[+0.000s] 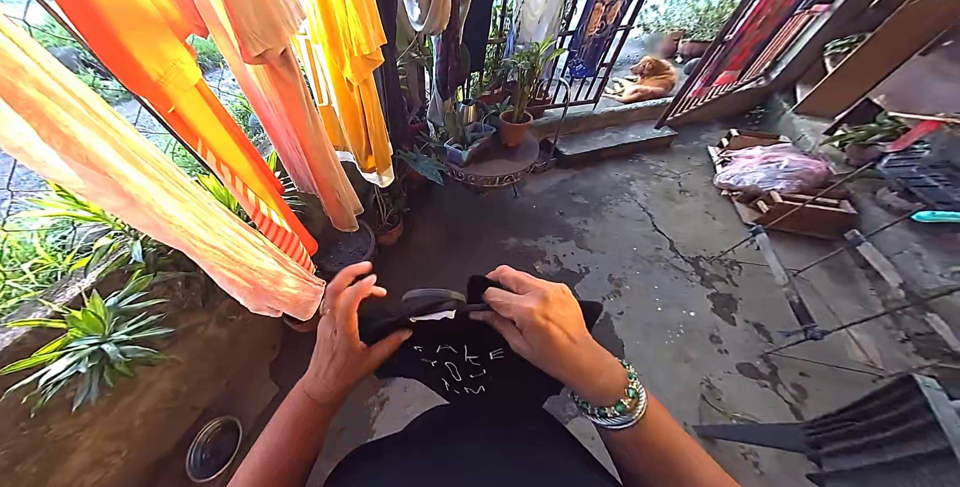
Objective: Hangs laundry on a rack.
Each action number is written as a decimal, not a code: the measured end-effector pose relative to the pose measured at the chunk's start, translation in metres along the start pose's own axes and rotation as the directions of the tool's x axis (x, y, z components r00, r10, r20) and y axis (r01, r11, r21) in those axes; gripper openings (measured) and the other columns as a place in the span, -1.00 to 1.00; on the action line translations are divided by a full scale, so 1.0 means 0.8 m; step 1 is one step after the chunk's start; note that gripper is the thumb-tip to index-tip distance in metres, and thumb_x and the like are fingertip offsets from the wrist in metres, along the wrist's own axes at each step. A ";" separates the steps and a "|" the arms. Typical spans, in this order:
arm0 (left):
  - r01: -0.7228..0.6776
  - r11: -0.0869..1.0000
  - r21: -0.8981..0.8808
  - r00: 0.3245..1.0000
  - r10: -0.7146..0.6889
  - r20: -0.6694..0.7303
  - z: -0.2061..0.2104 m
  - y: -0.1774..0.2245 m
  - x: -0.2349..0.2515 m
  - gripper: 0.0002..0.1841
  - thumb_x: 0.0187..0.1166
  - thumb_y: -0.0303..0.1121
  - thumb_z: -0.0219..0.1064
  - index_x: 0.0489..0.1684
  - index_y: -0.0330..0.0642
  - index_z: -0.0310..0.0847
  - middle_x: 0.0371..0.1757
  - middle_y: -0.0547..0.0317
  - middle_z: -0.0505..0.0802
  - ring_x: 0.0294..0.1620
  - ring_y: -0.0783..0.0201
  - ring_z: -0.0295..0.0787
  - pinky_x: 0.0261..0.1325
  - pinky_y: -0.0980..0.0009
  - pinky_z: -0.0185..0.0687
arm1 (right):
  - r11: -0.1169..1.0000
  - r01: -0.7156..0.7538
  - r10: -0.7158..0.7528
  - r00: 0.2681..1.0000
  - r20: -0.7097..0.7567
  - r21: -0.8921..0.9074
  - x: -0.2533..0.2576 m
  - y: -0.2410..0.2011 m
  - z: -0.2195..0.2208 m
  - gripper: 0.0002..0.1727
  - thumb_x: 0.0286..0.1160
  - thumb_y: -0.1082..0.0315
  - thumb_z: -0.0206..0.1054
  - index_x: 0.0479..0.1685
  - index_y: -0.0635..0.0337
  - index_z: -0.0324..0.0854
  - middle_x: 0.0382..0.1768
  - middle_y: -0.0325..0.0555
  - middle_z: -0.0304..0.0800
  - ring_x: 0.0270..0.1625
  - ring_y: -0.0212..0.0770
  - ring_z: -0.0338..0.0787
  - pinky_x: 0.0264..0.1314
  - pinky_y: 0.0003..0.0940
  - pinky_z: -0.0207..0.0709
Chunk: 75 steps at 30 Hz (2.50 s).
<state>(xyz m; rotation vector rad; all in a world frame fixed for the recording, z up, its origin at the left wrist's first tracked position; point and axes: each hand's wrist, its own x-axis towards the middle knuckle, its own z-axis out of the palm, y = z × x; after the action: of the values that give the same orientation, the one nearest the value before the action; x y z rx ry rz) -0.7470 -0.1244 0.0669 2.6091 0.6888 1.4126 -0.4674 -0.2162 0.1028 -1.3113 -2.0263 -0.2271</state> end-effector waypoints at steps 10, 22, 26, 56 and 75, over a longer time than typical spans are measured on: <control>0.034 0.942 0.335 0.958 -0.127 0.258 -0.033 -0.019 -0.006 -0.63 0.68 -0.12 0.20 0.01 -0.16 0.86 -0.32 -0.07 0.91 -0.35 -0.12 0.91 -0.32 -0.08 0.76 | 0.908 -0.005 0.022 0.999 -0.036 0.419 0.004 0.037 -0.019 -0.76 0.47 0.51 0.25 -0.17 0.20 0.88 -0.19 -0.10 0.77 -0.11 -0.45 0.71 0.00 -0.63 0.58; 0.165 0.951 0.261 0.982 -0.184 0.049 -0.119 -0.044 -0.008 -0.60 0.65 -0.02 0.32 -0.10 -0.18 0.91 -0.21 -0.06 0.95 -0.15 0.10 0.92 0.00 0.17 0.74 | 0.949 -0.186 0.174 0.982 0.068 0.253 -0.035 0.110 -0.019 -0.74 0.58 0.27 0.32 -0.16 0.28 0.84 -0.28 -0.08 0.90 -0.23 -0.38 0.85 -0.07 -0.41 0.72; 0.176 0.962 0.210 0.983 -0.183 0.014 -0.119 -0.039 -0.009 -0.62 0.61 0.01 0.38 -0.15 -0.12 0.92 -0.23 0.03 0.95 -0.16 0.26 0.90 0.01 0.33 0.71 | 0.981 -0.179 0.164 0.970 0.180 0.072 -0.034 0.102 -0.034 -0.67 0.44 0.09 0.45 0.00 0.11 0.82 0.04 -0.02 0.89 0.16 0.06 0.84 0.20 0.27 0.59; -0.057 0.989 -0.139 0.984 0.079 0.162 -0.076 -0.030 0.046 -0.66 0.81 -0.30 0.16 0.15 -0.48 0.62 -0.04 -0.29 0.85 0.06 0.19 0.82 0.26 0.34 0.63 | 0.987 -0.097 0.130 0.946 -0.296 0.125 -0.054 -0.037 -0.040 -0.59 0.84 0.16 0.10 -0.05 0.25 0.81 -0.22 -0.02 0.92 -0.12 -0.29 0.88 0.01 -0.34 0.72; 0.101 0.903 -0.418 0.916 0.080 0.394 -0.022 -0.075 0.128 -0.35 0.71 0.28 0.05 0.31 -0.09 0.71 0.09 0.37 0.89 0.11 0.64 0.77 0.26 0.50 0.70 | 0.898 -0.249 0.390 0.832 -0.395 0.362 -0.098 0.018 -0.122 -0.77 0.73 0.14 0.27 -0.14 -0.01 0.80 -0.19 -0.54 0.86 -0.08 -0.70 0.76 0.08 -0.63 0.67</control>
<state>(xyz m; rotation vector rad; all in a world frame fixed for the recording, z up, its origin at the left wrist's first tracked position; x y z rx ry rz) -0.7341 -0.0286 0.1386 2.4076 0.2896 0.8445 -0.3915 -0.3143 0.1217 -1.2442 -1.3519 -0.0603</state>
